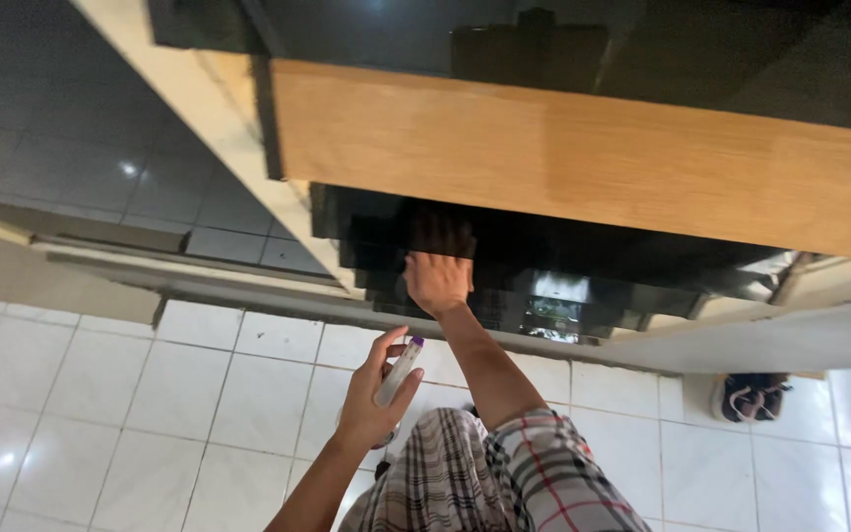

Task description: Cleaning glass shelves with a spray bottle and a cloth.

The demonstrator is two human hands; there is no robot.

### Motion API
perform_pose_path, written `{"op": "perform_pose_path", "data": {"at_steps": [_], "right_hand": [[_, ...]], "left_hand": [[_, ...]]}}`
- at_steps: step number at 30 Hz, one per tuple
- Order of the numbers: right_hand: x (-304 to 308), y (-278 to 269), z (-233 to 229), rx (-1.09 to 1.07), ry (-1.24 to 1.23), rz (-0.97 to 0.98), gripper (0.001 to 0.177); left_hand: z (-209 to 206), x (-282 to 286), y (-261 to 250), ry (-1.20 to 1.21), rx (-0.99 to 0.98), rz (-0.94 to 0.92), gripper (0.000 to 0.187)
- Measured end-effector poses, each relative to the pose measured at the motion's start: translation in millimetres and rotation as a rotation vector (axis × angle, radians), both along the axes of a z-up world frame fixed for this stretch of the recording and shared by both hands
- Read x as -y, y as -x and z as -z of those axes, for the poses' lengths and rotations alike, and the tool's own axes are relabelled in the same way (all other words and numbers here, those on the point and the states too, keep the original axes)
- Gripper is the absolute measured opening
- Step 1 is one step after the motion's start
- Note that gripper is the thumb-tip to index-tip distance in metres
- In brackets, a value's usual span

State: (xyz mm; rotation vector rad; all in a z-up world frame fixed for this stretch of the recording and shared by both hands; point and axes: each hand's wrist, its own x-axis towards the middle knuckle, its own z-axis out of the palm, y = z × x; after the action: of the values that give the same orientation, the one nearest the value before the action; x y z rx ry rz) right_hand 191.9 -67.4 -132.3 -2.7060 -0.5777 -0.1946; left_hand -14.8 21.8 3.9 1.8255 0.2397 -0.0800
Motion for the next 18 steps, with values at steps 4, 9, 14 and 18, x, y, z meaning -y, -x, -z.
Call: {"op": "perform_pose_path", "data": {"at_steps": [4,9,14,18], "right_hand": [[-50,6,-28,-0.158,0.276,-0.168,0.049],[-42,7,-45,0.145,0.334,-0.507,0.069],[62,5,-37,0.378,0.469,-0.667,0.074],[161,4,-47,0.368,0.596,-0.594,0.077]], "left_hand": [[9,-17,19,0.018,0.047,-0.03,0.064],[5,-25,31,-0.006,0.06,-0.094,0.064],[-5,-18,22,-0.02,0.102,-0.095,0.063],[-2,0,2,0.061,0.261,-0.04,0.063]]}}
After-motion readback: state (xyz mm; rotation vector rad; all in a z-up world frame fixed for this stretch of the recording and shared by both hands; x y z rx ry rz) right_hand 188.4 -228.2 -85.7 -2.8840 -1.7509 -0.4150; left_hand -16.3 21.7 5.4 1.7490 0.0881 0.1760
